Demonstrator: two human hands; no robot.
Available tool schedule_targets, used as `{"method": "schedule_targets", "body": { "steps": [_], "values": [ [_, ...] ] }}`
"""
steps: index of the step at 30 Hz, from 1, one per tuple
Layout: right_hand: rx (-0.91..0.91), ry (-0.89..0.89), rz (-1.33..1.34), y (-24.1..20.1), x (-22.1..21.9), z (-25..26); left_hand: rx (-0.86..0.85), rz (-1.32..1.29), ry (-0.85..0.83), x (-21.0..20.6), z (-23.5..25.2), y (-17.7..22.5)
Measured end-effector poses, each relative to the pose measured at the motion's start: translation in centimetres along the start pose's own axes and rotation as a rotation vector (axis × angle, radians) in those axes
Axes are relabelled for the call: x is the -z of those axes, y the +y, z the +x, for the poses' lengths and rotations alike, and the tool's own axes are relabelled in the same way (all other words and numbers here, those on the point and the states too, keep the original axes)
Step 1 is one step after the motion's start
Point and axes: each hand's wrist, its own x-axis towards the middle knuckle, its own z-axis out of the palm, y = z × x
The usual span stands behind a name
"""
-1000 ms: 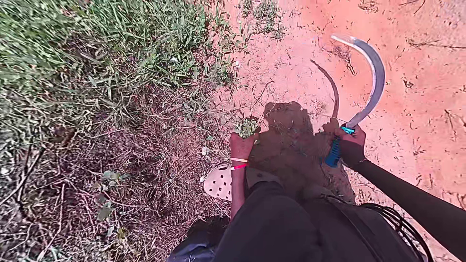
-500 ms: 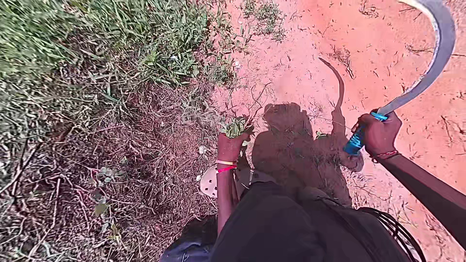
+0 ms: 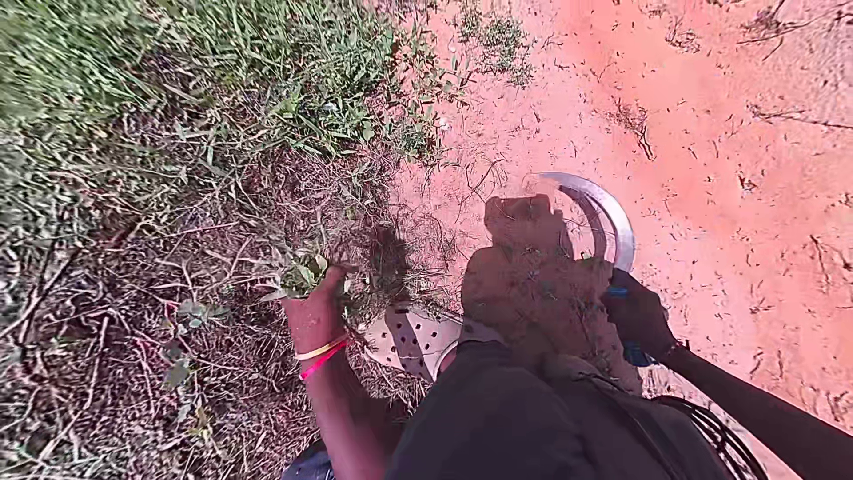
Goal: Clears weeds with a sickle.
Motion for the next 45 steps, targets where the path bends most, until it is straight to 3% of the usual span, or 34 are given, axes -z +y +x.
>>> {"method": "schedule_targets", "body": {
  "steps": [3,5,7,10,11,15,18,20,26,28,31,33,39,45],
  "values": [
    [0.128,0.279,0.456,-4.7,-2.0,3.7,-0.009,-0.075,0.067,1.9,0.7,-1.0],
    [0.144,0.323,0.625,-10.1,-4.2,6.4,0.002,-0.089,0.094,2.4,0.7,-1.2],
    [0.101,0.162,0.479,-15.5,-6.6,6.4,0.011,-0.085,0.094,2.2,0.7,-1.1],
    [0.227,-0.428,-0.012,-19.4,-10.2,2.7,0.019,-0.082,0.077,1.9,0.3,-1.3],
    [0.241,-0.549,-0.101,-19.8,-11.3,1.1,0.018,-0.085,0.074,1.8,0.3,-1.2],
    [0.333,-0.702,-0.092,-16.4,-12.1,-3.3,0.062,-0.048,0.076,2.2,0.3,-1.5],
    [0.34,-0.669,-0.194,-15.0,-10.1,-1.9,0.086,-0.046,0.098,2.5,0.8,-2.3],
    [0.318,-0.543,-0.194,-14.9,-8.3,-0.9,0.093,-0.055,0.091,2.4,0.9,-2.6],
    [0.255,-0.01,0.429,-17.0,-7.8,4.7,0.131,-0.01,0.1,2.2,0.4,-2.5],
    [0.232,-0.081,0.317,-17.9,-8.1,5.9,0.139,-0.008,0.091,1.7,0.1,-2.0],
    [0.295,-0.512,-0.219,-16.1,-7.9,4.1,0.128,-0.043,0.063,1.3,-0.4,-1.6],
    [0.286,-0.583,-0.276,-14.6,-7.7,1.2,0.107,-0.049,0.06,1.4,-0.1,-1.5],
    [0.289,-0.461,-0.239,-11.6,-4.7,-1.7,0.135,0.008,0.067,1.8,0.2,-2.3],
    [0.335,-0.137,-0.01,-15.0,-5.0,3.6,0.082,-0.095,0.198,-0.2,-0.2,-2.2]
  ]
}}
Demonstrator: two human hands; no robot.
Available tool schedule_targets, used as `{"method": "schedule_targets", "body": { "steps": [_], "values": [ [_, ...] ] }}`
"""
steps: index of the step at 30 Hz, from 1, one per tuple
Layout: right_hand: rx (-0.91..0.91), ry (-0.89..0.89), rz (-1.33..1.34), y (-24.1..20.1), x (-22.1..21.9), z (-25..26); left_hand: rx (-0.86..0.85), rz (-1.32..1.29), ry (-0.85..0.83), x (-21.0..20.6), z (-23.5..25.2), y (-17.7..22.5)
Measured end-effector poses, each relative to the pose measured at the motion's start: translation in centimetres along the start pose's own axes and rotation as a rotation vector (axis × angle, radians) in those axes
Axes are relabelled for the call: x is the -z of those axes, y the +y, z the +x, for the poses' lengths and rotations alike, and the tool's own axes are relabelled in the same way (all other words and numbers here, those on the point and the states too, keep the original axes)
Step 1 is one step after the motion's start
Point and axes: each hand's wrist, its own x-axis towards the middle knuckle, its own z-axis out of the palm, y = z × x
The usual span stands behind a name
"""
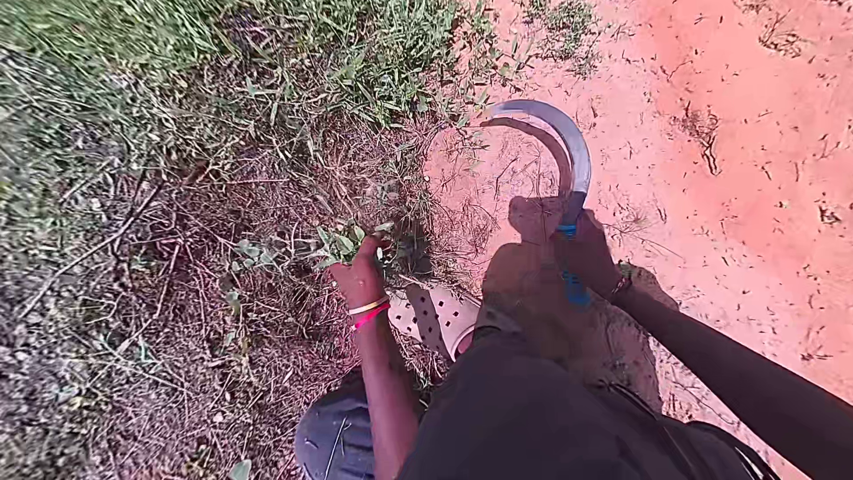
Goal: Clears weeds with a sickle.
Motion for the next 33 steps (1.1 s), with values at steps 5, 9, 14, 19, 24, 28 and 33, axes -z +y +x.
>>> {"method": "schedule_targets", "body": {
  "steps": [5,9,14,19,24,28,33],
  "values": [
    [-0.078,-0.118,-0.157,-1.4,-1.2,4.1,-0.092,0.078,0.052,-1.7,-1.2,-0.1],
    [-0.036,-0.109,-0.259,-2.2,-1.5,3.6,-0.094,0.613,-0.149,-4.7,0.5,-0.9],
    [-0.02,-0.091,-0.151,-0.8,-2.6,4.5,-0.065,1.196,-0.456,-10.2,3.7,-1.2],
    [-0.07,-0.07,-0.099,-0.4,-3.0,4.8,-0.048,1.063,-0.344,-7.6,3.4,-0.1],
    [-0.026,-0.03,-0.083,0.5,-3.4,5.0,-0.034,0.79,-0.1,1.5,3.9,0.2],
    [0.015,-0.017,-0.085,0.8,-3.4,5.2,-0.032,0.811,0.137,13.1,3.3,0.0],
    [0.004,-0.001,-0.128,0.2,-2.9,4.6,0.026,1.116,0.395,32.2,-0.5,1.5]
  ]
}}
